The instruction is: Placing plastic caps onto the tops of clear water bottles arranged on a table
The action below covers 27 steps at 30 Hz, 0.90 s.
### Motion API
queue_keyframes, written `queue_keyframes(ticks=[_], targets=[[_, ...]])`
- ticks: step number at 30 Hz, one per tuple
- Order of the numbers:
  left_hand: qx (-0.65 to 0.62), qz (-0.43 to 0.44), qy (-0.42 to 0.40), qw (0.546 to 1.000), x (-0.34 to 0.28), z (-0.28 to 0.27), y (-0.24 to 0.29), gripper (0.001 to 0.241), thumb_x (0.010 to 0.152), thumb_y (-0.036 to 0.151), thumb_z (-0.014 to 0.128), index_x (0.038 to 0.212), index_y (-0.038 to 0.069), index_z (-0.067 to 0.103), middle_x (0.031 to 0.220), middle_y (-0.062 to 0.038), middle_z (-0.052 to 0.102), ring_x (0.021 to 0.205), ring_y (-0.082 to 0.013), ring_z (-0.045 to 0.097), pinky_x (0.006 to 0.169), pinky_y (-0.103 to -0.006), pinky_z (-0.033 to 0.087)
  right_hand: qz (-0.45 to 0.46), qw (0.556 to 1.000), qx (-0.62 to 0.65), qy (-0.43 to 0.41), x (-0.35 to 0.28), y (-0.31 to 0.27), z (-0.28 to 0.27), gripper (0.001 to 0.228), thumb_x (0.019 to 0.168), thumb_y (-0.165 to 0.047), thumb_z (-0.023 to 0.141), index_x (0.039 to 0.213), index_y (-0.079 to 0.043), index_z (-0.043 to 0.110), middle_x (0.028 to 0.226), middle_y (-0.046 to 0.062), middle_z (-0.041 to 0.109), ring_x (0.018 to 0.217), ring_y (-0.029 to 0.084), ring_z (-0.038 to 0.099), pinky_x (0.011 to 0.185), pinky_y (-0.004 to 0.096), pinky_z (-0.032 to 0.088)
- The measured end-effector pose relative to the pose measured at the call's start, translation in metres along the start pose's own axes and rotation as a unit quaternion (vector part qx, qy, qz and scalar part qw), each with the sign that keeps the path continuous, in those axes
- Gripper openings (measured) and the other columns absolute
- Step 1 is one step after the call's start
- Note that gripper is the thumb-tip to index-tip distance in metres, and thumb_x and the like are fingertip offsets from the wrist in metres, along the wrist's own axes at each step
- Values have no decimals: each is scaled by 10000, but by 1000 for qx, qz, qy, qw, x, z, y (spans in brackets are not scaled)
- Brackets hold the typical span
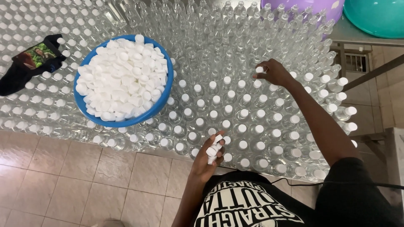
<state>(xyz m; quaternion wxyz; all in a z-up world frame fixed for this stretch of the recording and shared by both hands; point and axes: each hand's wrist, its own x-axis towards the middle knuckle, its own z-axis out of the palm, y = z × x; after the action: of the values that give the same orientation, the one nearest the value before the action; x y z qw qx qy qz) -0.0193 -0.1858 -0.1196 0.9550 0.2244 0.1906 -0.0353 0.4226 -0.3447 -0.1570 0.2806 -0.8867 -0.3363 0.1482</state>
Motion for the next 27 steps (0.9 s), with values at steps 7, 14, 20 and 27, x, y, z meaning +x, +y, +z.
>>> queue_keyframes(ticks=[7,14,20,27], targets=[[11,13,-10,1000,1,3,1,563,1172,355,481,1605,2,411,1060,-47,610,760,-80,629,422,-150,445,123,990,40,-62,7,-7,-17,375,1091,-526,718,1391,-308,778,1085,157,814,1206,400,721,1063,515,503],[7,23,-5,1000,7,0,-1,552,1175,352,488,1593,0,413,1060,-43,624,756,-71,641,423,-148,449,147,983,50,-98,28,21,-11,426,1084,-567,693,1382,-278,791,1057,157,830,1187,394,736,1028,523,501],[4,14,9,1000,11,-1,2,564,1167,357,504,1592,-3,418,1060,-47,638,742,-69,631,419,-134,431,133,984,88,-75,27,29,-7,330,1067,-510,750,1304,-290,819,920,93,825,1046,298,752,967,395,471],[20,12,15,1000,13,8,9,582,1151,377,527,1592,9,437,1062,-50,652,738,-67,628,414,-127,426,113,987,102,-48,19,26,-7,274,1088,-472,762,1286,-296,827,894,79,817,969,245,725,921,358,465]])
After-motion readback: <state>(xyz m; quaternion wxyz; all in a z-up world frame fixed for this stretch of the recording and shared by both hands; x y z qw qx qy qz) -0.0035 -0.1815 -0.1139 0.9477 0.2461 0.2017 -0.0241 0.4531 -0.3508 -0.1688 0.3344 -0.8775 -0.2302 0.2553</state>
